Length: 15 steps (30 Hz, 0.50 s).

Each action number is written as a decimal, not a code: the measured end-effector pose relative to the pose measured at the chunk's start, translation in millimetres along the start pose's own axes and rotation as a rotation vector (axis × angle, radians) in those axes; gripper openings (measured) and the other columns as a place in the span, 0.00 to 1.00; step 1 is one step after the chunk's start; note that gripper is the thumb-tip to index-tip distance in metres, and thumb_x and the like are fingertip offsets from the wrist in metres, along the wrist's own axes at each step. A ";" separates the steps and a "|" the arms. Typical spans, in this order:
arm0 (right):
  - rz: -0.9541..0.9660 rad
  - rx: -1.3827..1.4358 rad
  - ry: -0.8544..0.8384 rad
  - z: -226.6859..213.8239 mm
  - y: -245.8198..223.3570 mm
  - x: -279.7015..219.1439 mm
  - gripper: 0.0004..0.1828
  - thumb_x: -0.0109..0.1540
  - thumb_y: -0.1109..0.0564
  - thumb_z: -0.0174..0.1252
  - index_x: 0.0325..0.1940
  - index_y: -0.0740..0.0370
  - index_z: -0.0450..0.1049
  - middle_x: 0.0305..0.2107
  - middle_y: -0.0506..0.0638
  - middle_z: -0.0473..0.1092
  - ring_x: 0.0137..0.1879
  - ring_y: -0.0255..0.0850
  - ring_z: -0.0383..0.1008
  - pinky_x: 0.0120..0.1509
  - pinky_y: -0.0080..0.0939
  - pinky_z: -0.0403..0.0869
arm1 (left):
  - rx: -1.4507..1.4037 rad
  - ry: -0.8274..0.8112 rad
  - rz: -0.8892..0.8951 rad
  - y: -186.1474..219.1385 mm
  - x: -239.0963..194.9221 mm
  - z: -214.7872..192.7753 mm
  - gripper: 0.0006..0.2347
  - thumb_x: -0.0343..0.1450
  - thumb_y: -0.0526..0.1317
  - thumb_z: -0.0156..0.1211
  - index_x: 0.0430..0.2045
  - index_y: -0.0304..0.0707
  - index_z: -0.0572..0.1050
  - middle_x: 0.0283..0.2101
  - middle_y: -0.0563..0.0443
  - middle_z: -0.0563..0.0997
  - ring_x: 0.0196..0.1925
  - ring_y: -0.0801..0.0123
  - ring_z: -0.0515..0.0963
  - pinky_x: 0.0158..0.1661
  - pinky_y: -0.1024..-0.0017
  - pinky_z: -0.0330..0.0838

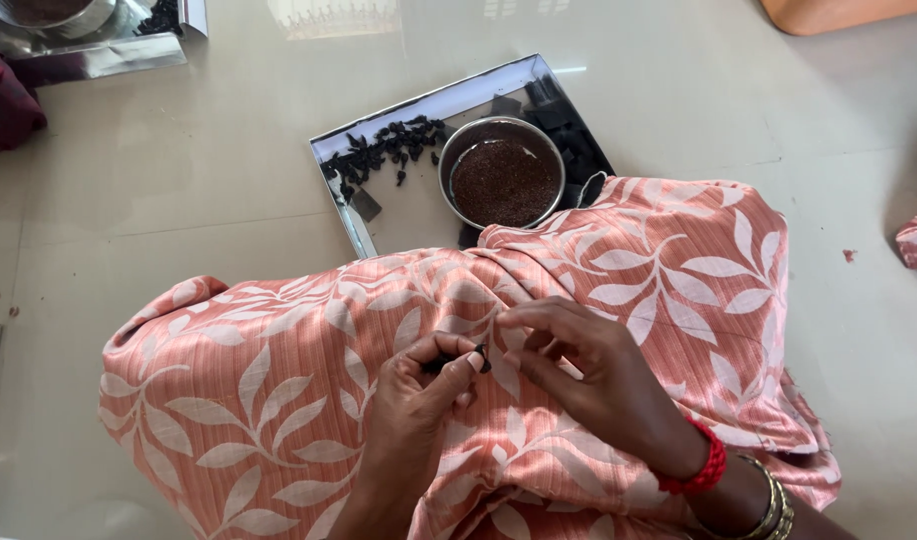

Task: The person is manually stuffing small seeds into dried black pods or flowers.

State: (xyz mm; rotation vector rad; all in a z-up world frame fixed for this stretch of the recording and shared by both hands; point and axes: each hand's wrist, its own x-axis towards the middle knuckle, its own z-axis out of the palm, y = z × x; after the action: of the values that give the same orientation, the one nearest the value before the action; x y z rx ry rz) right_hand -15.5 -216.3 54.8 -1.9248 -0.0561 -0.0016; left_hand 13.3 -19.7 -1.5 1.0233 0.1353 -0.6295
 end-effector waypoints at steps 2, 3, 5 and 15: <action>0.080 -0.033 -0.117 -2.3 -1.2 -2.4 0.22 0.60 0.62 0.64 0.59 0.62 0.74 0.46 0.49 0.78 0.39 0.33 0.79 0.38 0.33 0.79 | -0.034 -0.024 -0.015 -2.0 -2.2 1.8 0.05 0.69 0.32 0.64 0.35 0.28 0.79 0.27 0.54 0.78 0.26 0.79 0.71 0.31 0.80 0.67; 0.160 -0.060 -0.240 -3.2 -1.8 -2.7 0.26 0.61 0.59 0.65 0.63 0.61 0.72 0.44 0.49 0.79 0.37 0.33 0.80 0.38 0.34 0.77 | -0.067 -0.041 -0.030 -2.1 -3.1 2.4 0.05 0.69 0.32 0.64 0.35 0.28 0.79 0.27 0.55 0.78 0.26 0.79 0.71 0.30 0.79 0.67; 0.147 -0.119 -0.240 -5.8 4.0 -5.4 0.19 0.62 0.58 0.63 0.58 0.61 0.75 0.38 0.50 0.80 0.37 0.33 0.82 0.38 0.35 0.78 | -0.068 -0.055 -0.048 -1.8 -5.5 3.6 0.05 0.69 0.32 0.64 0.35 0.28 0.79 0.27 0.54 0.78 0.26 0.79 0.70 0.30 0.79 0.66; -0.127 -0.124 -0.330 -32.8 18.6 -8.1 0.10 0.63 0.62 0.59 0.47 0.65 0.80 0.33 0.54 0.78 0.36 0.44 0.77 0.38 0.44 0.73 | 0.201 -0.017 -0.038 2.3 -9.0 8.2 0.06 0.68 0.34 0.67 0.32 0.28 0.81 0.21 0.58 0.74 0.22 0.82 0.67 0.24 0.81 0.61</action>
State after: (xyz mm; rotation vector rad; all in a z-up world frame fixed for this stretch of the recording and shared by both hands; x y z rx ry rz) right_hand -22.0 -253.8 48.5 -2.0253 -0.4076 0.2321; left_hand 5.7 -21.8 8.1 1.2115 0.0780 -0.6965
